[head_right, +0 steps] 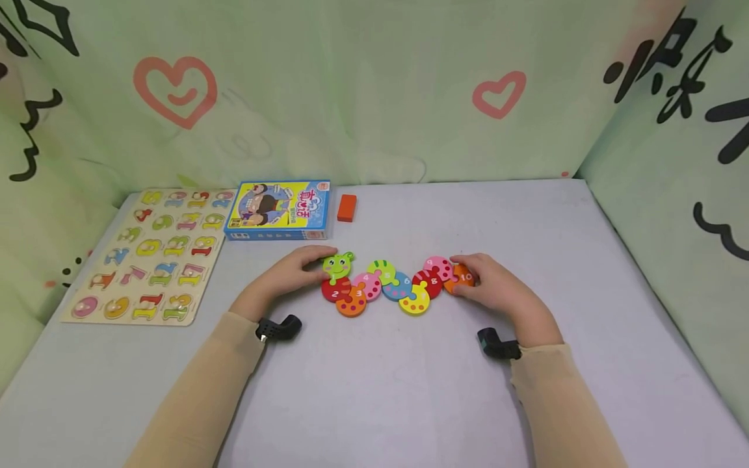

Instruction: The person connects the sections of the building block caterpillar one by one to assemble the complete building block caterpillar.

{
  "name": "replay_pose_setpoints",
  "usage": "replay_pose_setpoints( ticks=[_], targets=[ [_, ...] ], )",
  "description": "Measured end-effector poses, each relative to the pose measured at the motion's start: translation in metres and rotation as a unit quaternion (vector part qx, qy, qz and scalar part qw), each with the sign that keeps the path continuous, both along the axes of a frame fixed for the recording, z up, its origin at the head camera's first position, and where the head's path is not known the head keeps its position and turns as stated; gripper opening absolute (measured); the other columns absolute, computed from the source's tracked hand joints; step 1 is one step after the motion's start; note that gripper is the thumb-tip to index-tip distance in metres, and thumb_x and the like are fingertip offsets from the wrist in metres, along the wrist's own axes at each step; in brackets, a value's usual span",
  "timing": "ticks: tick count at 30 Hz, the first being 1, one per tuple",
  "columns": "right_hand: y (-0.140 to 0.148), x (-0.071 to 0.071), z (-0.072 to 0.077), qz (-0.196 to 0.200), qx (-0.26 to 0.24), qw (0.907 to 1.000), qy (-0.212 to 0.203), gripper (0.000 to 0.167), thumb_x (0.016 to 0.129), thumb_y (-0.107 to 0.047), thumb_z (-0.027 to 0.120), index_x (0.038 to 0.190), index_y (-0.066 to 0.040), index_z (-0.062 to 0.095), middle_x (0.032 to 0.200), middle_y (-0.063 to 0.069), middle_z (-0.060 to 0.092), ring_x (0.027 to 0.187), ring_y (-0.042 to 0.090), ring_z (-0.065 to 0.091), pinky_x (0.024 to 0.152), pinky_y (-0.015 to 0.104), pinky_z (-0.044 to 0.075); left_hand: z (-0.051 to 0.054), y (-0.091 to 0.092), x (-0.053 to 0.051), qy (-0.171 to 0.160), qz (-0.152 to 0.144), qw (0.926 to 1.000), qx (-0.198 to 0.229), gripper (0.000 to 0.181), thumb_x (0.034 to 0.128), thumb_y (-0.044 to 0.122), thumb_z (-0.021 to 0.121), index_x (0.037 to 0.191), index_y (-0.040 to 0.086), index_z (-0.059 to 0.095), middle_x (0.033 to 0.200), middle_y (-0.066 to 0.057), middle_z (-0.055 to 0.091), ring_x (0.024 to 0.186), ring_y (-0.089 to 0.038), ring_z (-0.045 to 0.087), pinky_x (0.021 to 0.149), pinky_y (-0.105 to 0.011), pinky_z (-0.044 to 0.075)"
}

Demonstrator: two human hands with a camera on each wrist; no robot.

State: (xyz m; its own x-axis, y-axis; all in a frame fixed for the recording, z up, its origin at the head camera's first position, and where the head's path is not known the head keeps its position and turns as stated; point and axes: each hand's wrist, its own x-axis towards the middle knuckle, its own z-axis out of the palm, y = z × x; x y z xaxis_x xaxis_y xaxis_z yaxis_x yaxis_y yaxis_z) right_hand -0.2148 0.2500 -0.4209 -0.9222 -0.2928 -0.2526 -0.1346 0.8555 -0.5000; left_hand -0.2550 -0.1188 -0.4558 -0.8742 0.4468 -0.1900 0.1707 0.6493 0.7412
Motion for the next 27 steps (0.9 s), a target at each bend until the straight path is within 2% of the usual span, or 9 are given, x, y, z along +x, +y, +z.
replay_pose_setpoints(
  ticks=[11, 16, 20, 27],
  targets=[
    [-0.0086, 0.0048, 0.0041, 0.004, 0.026, 0.9996, -0.001, 0.067, 0.079, -0.026, 0.068, 0.134, 0.000, 0.039, 0.135, 0.026, 0.034, 0.121, 0.041, 0.034, 0.097, 0.058, 0.036, -0.0004, 0.0001, -0.0003, -0.008, 0.000, 1.0000, 0.000, 0.052, 0.0852, 0.030, 0.060, 0.134, 0.021, 0.045, 0.142, -0.001, 0.039, 0.135, -0.019, 0.029, 0.110, -0.043, 0.026],
    [-0.0094, 0.0047, 0.0032, -0.003, 0.037, 0.9993, 0.006, 0.066, 0.080, -0.025, 0.067, 0.134, -0.001, 0.039, 0.130, 0.027, 0.032, 0.114, 0.040, 0.038, 0.094, 0.056, 0.041, 0.0001, -0.0001, 0.0000, -0.005, 0.001, 1.0000, 0.000, 0.052, 0.0851, 0.030, 0.060, 0.134, 0.021, 0.045, 0.142, -0.001, 0.039, 0.135, -0.019, 0.029, 0.110, -0.043, 0.027],
    [-0.0090, 0.0041, 0.0030, -0.004, 0.036, 0.9993, 0.009, 0.068, 0.080, -0.023, 0.067, 0.136, -0.002, 0.036, 0.124, 0.025, 0.033, 0.108, 0.037, 0.041, 0.091, 0.054, 0.044, -0.0003, -0.0004, -0.0005, -0.005, -0.001, 1.0000, 0.000, 0.052, 0.0851, 0.030, 0.060, 0.134, 0.021, 0.045, 0.142, -0.001, 0.039, 0.135, -0.020, 0.029, 0.110, -0.043, 0.026],
    [-0.0091, 0.0039, 0.0043, -0.005, 0.013, 0.9998, 0.015, 0.064, 0.079, -0.021, 0.068, 0.130, 0.002, 0.038, 0.125, 0.024, 0.038, 0.112, 0.037, 0.039, 0.095, 0.055, 0.040, 0.0001, -0.0004, -0.0006, -0.004, -0.002, 1.0000, 0.002, 0.052, 0.0852, 0.030, 0.060, 0.134, 0.021, 0.045, 0.142, -0.001, 0.039, 0.135, -0.020, 0.028, 0.110, -0.043, 0.026]
  ],
)
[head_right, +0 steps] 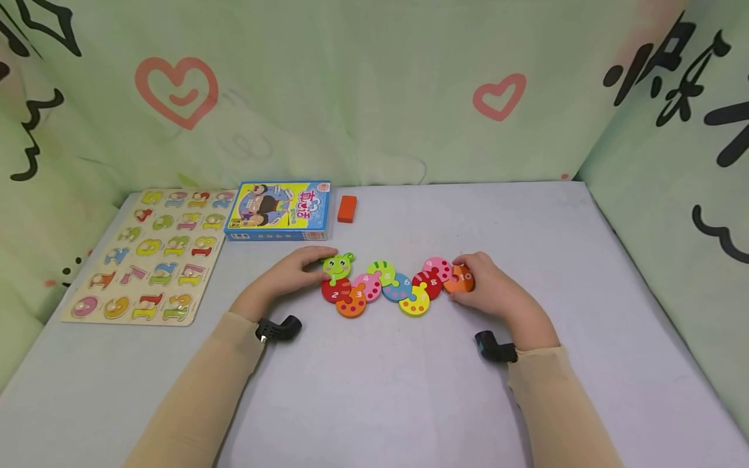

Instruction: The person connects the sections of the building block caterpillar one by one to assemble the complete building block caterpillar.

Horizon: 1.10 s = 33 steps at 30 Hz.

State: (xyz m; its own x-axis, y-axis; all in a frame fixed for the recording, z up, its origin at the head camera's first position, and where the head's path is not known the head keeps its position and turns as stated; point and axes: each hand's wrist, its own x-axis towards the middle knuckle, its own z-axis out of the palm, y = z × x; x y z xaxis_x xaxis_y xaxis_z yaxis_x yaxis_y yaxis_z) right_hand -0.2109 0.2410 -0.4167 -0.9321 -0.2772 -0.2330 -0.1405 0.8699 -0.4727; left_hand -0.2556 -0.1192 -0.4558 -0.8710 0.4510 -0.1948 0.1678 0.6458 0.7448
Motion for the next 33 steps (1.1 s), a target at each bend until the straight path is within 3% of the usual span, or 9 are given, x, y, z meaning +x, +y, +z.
replay_pose_setpoints(
  ticks=[26, 33],
  targets=[
    [0.0046, -0.0016, 0.0003, -0.003, 0.017, 0.9998, 0.006, 0.064, 0.078, -0.030, 0.068, 0.131, -0.004, 0.043, 0.128, 0.022, 0.038, 0.106, 0.034, 0.044, 0.089, 0.052, 0.046, -0.0005, 0.0003, -0.0020, 0.000, 0.001, 1.0000, 0.003, 0.053, 0.0846, 0.030, 0.060, 0.134, 0.022, 0.045, 0.142, 0.000, 0.039, 0.135, -0.020, 0.029, 0.110, -0.044, 0.027],
    [0.0067, -0.0019, 0.0028, -0.005, 0.002, 1.0000, 0.002, 0.060, 0.081, -0.029, 0.066, 0.131, -0.005, 0.043, 0.128, 0.020, 0.041, 0.106, 0.033, 0.044, 0.088, 0.051, 0.046, -0.0007, -0.0008, -0.0022, -0.002, -0.001, 1.0000, 0.003, 0.052, 0.0853, 0.030, 0.059, 0.134, 0.022, 0.045, 0.142, 0.000, 0.039, 0.134, -0.019, 0.030, 0.110, -0.042, 0.027]
  ],
)
